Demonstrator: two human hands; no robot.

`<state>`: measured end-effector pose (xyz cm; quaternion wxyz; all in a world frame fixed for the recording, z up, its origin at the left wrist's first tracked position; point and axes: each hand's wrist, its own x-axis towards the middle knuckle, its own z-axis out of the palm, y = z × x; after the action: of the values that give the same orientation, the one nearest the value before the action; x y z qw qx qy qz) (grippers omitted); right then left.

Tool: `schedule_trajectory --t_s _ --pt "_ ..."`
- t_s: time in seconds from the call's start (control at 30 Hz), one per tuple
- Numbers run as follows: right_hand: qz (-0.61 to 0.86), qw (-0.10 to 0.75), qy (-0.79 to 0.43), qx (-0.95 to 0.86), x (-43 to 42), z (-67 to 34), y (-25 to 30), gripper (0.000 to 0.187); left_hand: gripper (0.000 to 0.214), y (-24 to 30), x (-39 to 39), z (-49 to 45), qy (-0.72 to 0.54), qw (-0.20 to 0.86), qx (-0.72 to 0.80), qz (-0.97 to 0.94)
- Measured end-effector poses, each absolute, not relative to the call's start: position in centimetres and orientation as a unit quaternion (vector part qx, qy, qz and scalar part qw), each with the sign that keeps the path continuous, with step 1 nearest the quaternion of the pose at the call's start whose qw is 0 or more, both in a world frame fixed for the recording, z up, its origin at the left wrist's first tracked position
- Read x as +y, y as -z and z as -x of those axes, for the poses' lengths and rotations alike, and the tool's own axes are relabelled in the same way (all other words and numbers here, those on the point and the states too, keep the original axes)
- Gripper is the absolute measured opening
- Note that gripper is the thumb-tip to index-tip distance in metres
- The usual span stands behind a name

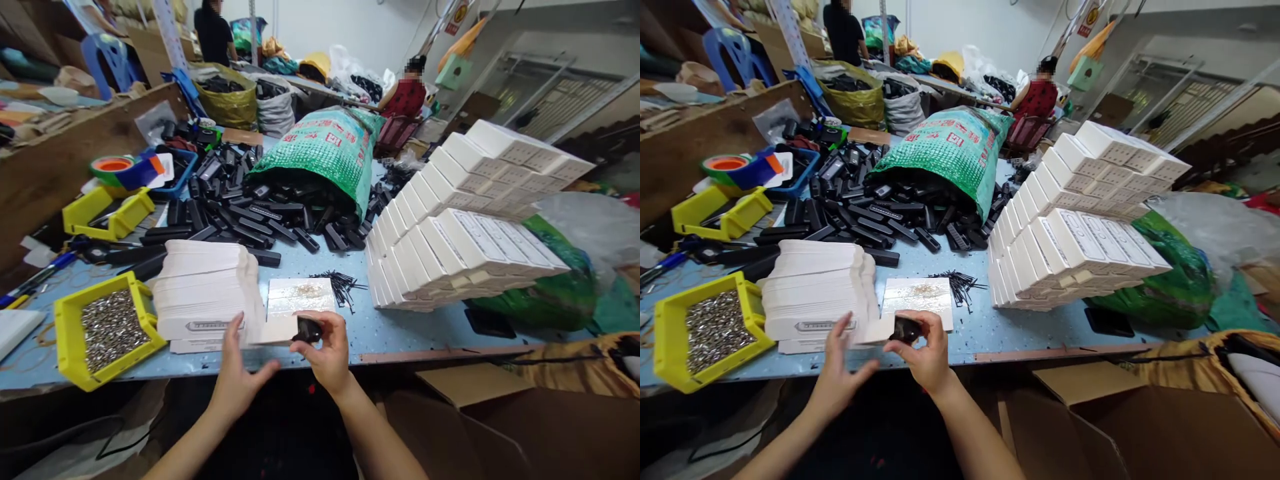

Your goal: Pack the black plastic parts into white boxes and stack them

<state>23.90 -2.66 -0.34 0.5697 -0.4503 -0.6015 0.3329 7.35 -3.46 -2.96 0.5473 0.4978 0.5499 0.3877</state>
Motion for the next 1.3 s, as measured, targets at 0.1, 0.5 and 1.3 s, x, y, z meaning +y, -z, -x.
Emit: schedule_trajectory --t_s 0.1,0.5,1.3 --pt "0.499 0.444 -0.356 -0.653 -1.1 -27.7 1.7 0.047 0.067 3.9 -3.0 -7.6 -0.304 0.438 0.524 -0.664" --pt "0.796 0.258 -0.202 -0.508 3.7 -37.7 5.3 0.013 0.062 4.3 0.3 -6.7 -0.207 0.365 0.532 -0.736" --pt "0.456 0.489 -0.497 -0.553 0.4 -22.1 5.1 0.037 0.101 4.7 1.0 -7.7 -0.244 0.444 0.536 -0.675"
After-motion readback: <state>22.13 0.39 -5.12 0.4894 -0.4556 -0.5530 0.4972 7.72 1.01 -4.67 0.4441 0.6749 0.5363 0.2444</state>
